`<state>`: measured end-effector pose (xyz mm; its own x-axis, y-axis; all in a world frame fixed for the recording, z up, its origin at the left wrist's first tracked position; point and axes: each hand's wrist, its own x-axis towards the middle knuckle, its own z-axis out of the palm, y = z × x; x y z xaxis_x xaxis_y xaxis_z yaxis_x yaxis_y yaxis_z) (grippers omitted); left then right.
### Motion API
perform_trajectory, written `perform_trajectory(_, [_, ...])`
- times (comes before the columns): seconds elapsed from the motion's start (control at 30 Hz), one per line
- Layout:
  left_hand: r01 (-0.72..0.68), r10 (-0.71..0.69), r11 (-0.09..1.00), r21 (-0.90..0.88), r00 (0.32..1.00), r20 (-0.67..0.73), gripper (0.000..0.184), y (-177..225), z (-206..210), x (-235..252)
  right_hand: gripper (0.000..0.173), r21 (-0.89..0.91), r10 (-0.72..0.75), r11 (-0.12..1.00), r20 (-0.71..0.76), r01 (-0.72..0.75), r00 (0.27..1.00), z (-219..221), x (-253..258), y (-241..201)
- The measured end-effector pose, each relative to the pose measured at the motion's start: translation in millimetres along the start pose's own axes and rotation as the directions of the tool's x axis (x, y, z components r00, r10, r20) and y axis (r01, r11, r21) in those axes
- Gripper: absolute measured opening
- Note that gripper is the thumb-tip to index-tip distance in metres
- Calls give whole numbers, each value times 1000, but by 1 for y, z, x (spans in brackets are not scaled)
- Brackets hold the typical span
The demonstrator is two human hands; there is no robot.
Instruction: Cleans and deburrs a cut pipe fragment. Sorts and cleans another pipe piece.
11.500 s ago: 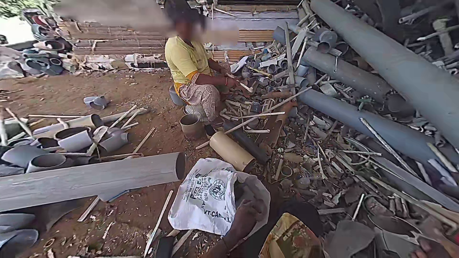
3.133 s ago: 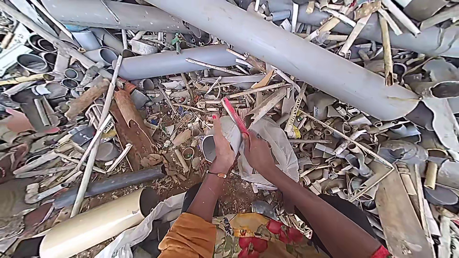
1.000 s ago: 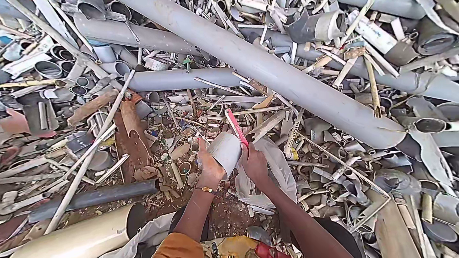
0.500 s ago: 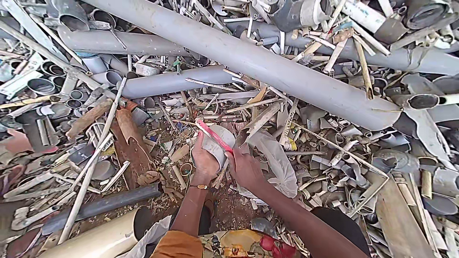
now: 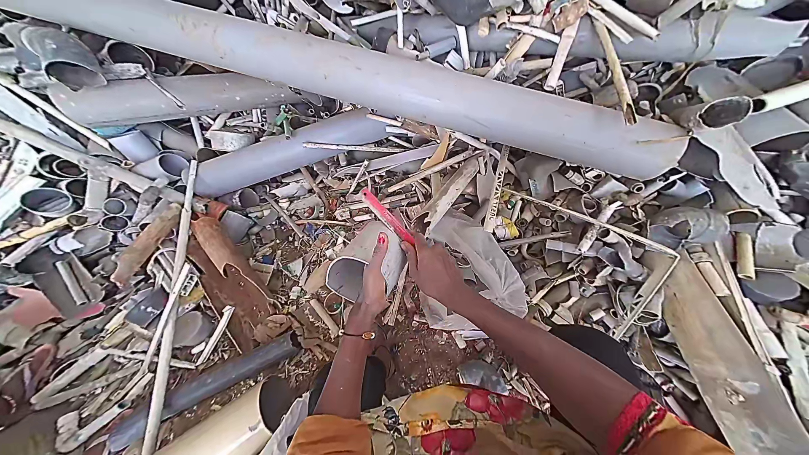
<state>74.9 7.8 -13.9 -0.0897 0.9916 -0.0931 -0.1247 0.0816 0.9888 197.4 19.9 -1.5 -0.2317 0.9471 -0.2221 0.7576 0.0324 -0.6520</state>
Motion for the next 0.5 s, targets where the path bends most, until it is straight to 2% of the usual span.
perform_trajectory(0.13, [-52,59,992,119,997,-51,45,-11,-5,7,47,-27,-140,989,80,143,987,1,-14,-12])
perform_trajectory(0.23, [-86,93,975,205,995,-24,59,-11,-4,2,48,7,-45,999,-16,45,999,-2,6,-1])
perform_trajectory(0.3, [-79,86,979,188,996,-28,62,-7,2,1,49,-26,-45,999,7,45,999,-7,0,-1])
perform_trajectory(0.4, [-63,72,994,88,991,-109,62,-5,2,10,47,-41,-153,987,104,158,983,-3,-22,-14])
perform_trajectory(0.5, [-107,126,983,152,985,-118,62,-9,3,10,49,-30,-64,997,51,66,997,-7,-6,-9])
